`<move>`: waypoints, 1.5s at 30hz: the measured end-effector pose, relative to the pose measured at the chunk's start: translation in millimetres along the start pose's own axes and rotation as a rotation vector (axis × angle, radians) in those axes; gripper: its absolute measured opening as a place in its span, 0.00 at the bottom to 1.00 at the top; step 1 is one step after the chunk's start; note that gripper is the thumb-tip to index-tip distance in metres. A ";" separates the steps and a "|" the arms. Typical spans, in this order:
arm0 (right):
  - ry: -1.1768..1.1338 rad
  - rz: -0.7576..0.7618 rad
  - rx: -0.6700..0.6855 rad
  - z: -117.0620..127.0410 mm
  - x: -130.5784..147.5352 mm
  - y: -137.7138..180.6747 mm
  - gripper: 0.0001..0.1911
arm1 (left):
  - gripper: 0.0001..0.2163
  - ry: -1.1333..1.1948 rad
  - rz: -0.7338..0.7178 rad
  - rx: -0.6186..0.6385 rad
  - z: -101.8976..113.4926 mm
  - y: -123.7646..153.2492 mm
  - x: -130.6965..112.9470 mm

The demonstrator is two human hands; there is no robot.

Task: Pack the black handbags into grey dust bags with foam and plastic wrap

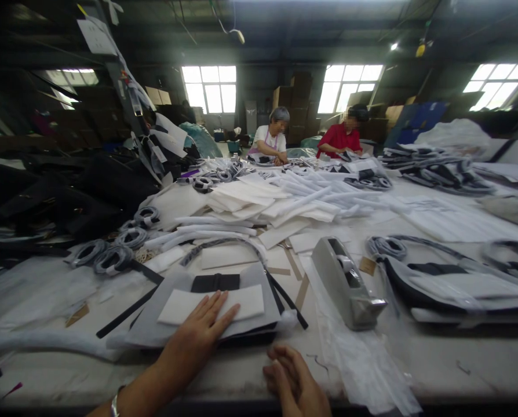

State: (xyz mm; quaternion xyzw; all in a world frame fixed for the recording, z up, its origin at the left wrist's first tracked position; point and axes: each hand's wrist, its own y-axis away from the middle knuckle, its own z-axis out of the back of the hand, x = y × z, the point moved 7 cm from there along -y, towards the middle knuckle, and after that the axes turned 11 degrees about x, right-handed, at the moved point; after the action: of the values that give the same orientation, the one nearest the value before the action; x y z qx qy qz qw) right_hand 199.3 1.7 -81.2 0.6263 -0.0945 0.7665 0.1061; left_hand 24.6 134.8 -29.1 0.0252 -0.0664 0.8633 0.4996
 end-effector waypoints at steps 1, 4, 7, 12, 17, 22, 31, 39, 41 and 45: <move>-0.196 -0.133 0.025 -7.3 -10.8 3.7 0.21 | 0.29 0.007 -0.002 0.002 1.1 -0.6 0.3; -0.553 -0.312 0.080 -31.2 -10.7 3.2 0.26 | 0.28 0.009 -0.024 0.010 1.1 -1.4 0.0; -0.741 -0.377 0.128 -48.7 4.4 -6.8 0.21 | 0.26 -0.007 -0.036 -0.016 -0.1 -0.7 -0.6; -1.007 -0.283 0.026 -65.0 15.5 -22.3 0.18 | 0.28 -0.046 -0.048 -0.096 9.4 3.4 0.6; -1.092 -0.202 0.060 -79.6 23.7 -36.9 0.14 | 0.38 -0.055 -0.075 -0.156 22.3 10.9 10.3; -0.989 -0.126 0.116 -88.5 31.8 -47.4 0.14 | 0.35 -0.154 -0.051 -0.304 15.9 14.6 24.8; 0.522 0.134 0.000 61.6 53.5 -17.5 0.16 | 0.33 -0.144 0.004 -0.300 12.0 10.8 30.6; 0.974 0.040 0.014 143.4 23.1 -29.8 0.10 | 0.37 -0.155 0.027 -0.266 9.8 10.6 47.6; 0.967 0.042 0.005 142.9 22.6 -34.3 0.04 | 0.37 -0.140 0.041 -0.255 8.7 10.8 48.7; 0.943 0.058 -0.062 150.1 32.3 -38.3 0.09 | 0.39 -0.090 0.038 -0.227 11.8 10.6 52.1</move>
State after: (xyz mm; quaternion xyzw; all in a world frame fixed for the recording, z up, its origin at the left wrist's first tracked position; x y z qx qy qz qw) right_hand 345.0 -1.8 -19.5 0.2034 -0.0763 0.9668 0.1344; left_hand -10.9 172.7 -12.6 0.0059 -0.1865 0.8576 0.4793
